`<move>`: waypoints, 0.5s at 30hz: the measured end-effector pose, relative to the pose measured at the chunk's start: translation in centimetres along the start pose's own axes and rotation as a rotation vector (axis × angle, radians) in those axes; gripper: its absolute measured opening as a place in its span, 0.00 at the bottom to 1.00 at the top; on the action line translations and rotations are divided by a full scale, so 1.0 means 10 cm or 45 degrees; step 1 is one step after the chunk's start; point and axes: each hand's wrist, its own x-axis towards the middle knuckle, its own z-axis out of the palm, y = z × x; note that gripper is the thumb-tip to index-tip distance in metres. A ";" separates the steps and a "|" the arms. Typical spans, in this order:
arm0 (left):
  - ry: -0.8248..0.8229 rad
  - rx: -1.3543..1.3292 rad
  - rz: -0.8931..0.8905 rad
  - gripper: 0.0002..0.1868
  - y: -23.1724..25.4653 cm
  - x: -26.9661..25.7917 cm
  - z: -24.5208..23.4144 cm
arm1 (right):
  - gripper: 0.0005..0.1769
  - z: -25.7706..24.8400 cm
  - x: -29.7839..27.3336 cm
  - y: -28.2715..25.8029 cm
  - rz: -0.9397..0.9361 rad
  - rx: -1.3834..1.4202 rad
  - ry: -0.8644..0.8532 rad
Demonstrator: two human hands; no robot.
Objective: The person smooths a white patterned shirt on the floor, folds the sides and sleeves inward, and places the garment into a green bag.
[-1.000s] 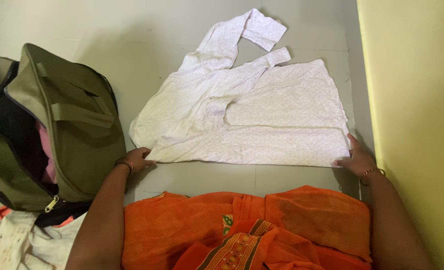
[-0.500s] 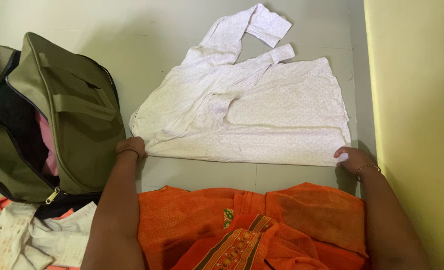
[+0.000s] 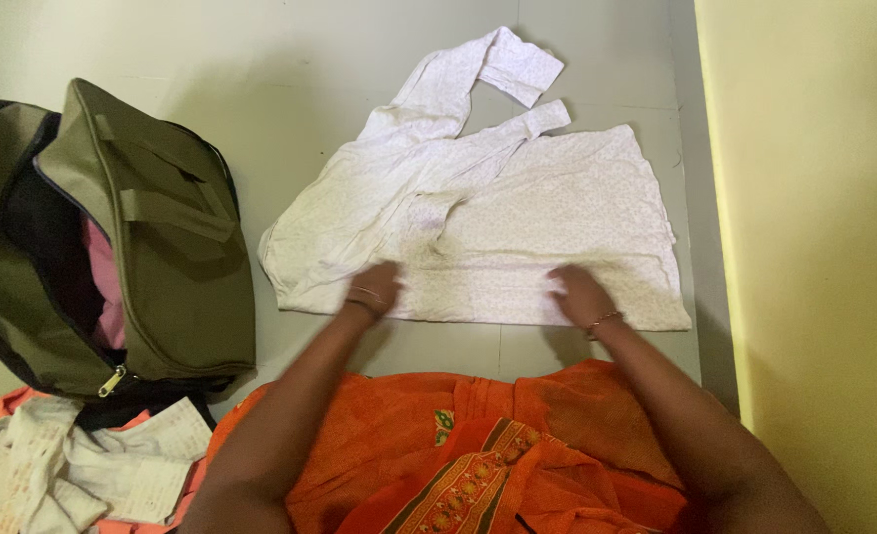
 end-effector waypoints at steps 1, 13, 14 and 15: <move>0.032 -0.115 0.179 0.09 0.30 0.03 0.06 | 0.19 0.14 0.09 -0.15 -0.063 0.036 -0.100; -0.537 0.072 -0.229 0.14 0.70 0.12 0.11 | 0.15 0.23 0.18 0.11 0.433 0.598 -0.618; -0.537 0.074 -0.229 0.14 0.63 0.12 0.08 | 0.14 0.14 0.12 0.26 0.480 0.650 -0.635; -0.565 0.016 -0.310 0.14 0.57 0.13 0.06 | 0.14 0.04 0.06 0.43 0.523 0.732 -0.636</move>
